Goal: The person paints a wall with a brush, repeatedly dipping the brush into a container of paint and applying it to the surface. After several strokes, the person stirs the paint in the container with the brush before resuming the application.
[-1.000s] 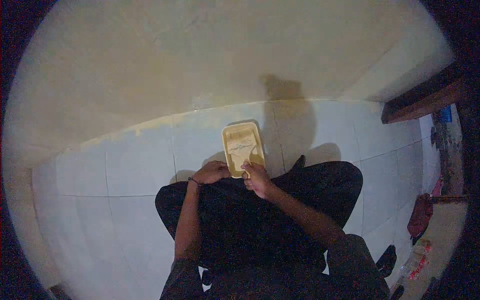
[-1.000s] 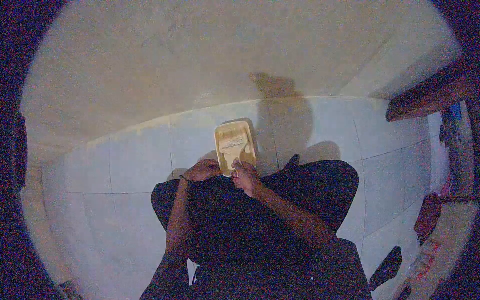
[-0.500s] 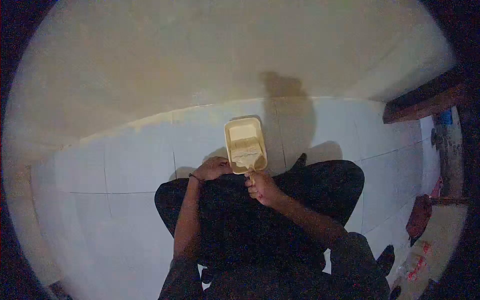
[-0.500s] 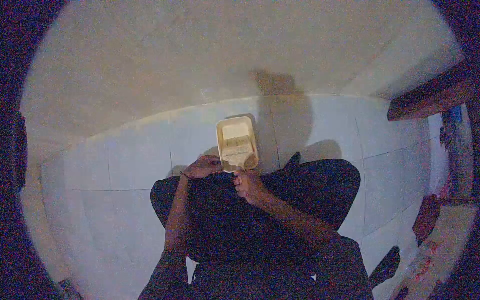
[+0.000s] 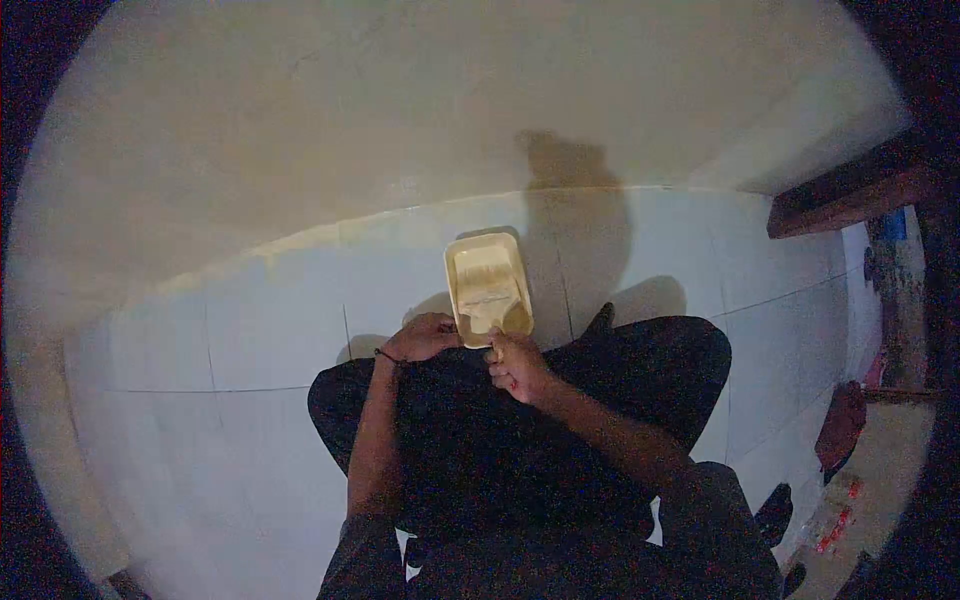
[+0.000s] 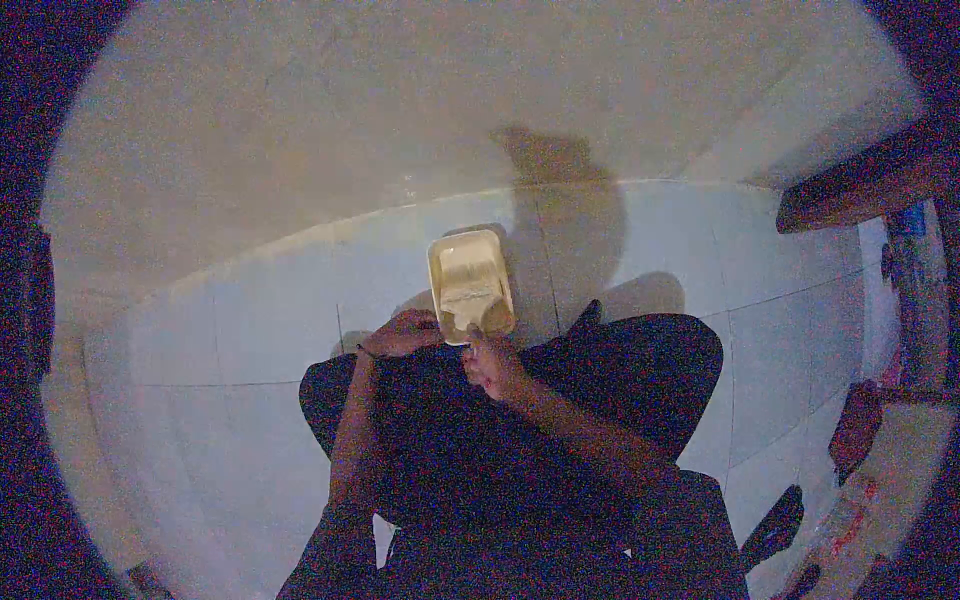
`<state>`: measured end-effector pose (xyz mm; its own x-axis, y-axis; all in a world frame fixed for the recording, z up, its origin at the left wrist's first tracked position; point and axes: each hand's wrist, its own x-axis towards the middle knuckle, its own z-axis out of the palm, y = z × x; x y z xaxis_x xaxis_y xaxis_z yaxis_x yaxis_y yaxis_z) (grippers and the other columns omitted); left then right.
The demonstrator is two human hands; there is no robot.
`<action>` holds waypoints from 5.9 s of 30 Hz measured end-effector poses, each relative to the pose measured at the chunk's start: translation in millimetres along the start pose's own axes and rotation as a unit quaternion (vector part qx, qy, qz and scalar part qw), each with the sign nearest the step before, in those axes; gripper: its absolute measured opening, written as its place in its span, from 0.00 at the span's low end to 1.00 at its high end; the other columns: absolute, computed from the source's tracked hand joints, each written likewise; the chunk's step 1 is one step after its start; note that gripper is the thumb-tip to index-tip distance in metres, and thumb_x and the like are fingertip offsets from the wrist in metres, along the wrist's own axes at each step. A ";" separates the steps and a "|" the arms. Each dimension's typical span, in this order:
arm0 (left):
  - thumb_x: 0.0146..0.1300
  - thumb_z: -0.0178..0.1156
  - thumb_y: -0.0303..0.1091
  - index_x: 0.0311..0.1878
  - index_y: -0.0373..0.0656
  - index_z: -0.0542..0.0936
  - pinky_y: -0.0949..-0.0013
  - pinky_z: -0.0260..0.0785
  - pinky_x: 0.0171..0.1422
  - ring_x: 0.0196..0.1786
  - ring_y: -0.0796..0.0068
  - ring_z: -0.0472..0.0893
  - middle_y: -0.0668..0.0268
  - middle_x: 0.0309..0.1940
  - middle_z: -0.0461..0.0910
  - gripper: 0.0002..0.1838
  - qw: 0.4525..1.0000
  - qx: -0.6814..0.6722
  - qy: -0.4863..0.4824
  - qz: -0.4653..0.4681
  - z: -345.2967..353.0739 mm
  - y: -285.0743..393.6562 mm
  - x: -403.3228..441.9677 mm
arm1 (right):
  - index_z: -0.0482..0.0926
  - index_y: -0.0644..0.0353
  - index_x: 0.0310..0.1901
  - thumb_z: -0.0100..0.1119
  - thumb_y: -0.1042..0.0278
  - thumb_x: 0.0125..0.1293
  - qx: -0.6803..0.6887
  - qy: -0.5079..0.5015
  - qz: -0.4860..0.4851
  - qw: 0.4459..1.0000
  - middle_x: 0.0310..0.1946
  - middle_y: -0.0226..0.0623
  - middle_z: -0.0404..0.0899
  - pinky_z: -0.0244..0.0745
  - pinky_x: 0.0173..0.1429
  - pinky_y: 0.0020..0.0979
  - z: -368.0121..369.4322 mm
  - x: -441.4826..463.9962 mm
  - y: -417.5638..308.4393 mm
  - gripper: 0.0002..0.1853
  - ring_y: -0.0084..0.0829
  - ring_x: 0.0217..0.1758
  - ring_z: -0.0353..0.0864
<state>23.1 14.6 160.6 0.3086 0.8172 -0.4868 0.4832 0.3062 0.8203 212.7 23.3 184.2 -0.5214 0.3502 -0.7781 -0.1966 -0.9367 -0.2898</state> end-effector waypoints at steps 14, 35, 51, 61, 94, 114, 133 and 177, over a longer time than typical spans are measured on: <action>0.50 0.53 0.43 0.37 0.40 0.75 0.70 0.64 0.42 0.33 0.70 0.74 0.61 0.30 0.77 0.17 0.999 0.047 0.007 -0.016 11.2 -16.0 6.2 | 0.65 0.52 0.34 0.48 0.60 0.58 -0.088 -0.012 -0.069 0.994 0.16 0.25 0.62 0.48 0.10 0.16 -17.5 26.4 -4.7 0.08 0.15 0.10 0.55; 0.51 0.53 0.42 0.39 0.40 0.75 0.70 0.65 0.44 0.37 0.70 0.75 0.61 0.33 0.77 0.17 0.999 -0.018 0.021 -0.020 17.2 -25.5 4.0 | 0.65 0.52 0.33 0.48 0.54 0.57 -0.152 -0.016 -0.139 0.978 0.15 0.25 0.63 0.53 0.10 0.18 -30.4 34.5 7.0 0.11 0.18 0.11 0.60; 0.52 0.52 0.41 0.40 0.40 0.75 0.71 0.65 0.42 0.33 0.73 0.74 0.61 0.32 0.77 0.17 0.999 0.047 0.005 -0.026 14.9 -5.2 0.5 | 0.65 0.52 0.32 0.45 0.54 0.60 -0.008 -0.013 0.001 1.000 0.17 0.24 0.60 0.48 0.09 0.15 -21.0 8.4 6.6 0.11 0.15 0.11 0.55; 0.50 0.52 0.44 0.39 0.40 0.75 0.69 0.64 0.41 0.33 0.70 0.74 0.59 0.30 0.77 0.18 0.998 0.046 0.024 0.029 19.1 -16.9 -3.9 | 0.65 0.53 0.33 0.47 0.53 0.59 -0.097 -0.019 -0.090 0.991 0.16 0.25 0.61 0.49 0.10 0.16 -19.9 19.6 6.1 0.12 0.15 0.10 0.55; 0.51 0.54 0.40 0.35 0.38 0.75 0.73 0.65 0.34 0.27 0.79 0.71 0.63 0.24 0.74 0.14 0.999 -0.016 0.040 -0.001 23.5 -33.1 10.6 | 0.64 0.56 0.36 0.44 0.57 0.60 0.045 -0.054 0.009 0.997 0.16 0.26 0.59 0.50 0.08 0.15 -30.5 14.7 16.0 0.12 0.15 0.10 0.54; 0.56 0.52 0.41 0.39 0.40 0.74 0.73 0.66 0.36 0.30 0.78 0.72 0.65 0.28 0.74 0.15 0.986 -0.162 0.030 0.010 37.2 -39.5 8.1 | 0.65 0.58 0.36 0.45 0.58 0.60 -0.276 -0.077 -0.255 0.924 0.17 0.26 0.61 0.50 0.10 0.14 -60.4 73.3 12.1 0.12 0.15 0.11 0.55; 0.53 0.52 0.39 0.36 0.39 0.74 0.73 0.64 0.32 0.26 0.78 0.70 0.65 0.23 0.73 0.13 0.993 -0.027 0.056 0.105 17.0 -39.7 23.1 | 0.66 0.58 0.34 0.45 0.55 0.60 -0.013 -0.025 -0.003 1.000 0.15 0.26 0.61 0.51 0.09 0.16 -24.8 27.8 -5.6 0.13 0.16 0.10 0.56; 0.51 0.53 0.42 0.32 0.36 0.75 0.71 0.65 0.34 0.25 0.75 0.72 0.64 0.21 0.74 0.16 0.993 -0.059 0.098 0.022 24.0 -52.0 34.2 | 0.65 0.65 0.37 0.43 0.59 0.59 -0.718 0.256 -0.326 0.559 0.23 0.54 0.73 0.67 0.33 0.46 -22.7 -27.4 -23.8 0.15 0.52 0.29 0.73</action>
<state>28.2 14.9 94.1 0.1560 0.9070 -0.3911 0.3701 0.3134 0.8745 250.5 36.0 199.8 -0.3498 0.9158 -0.1975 0.8545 0.2254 -0.4681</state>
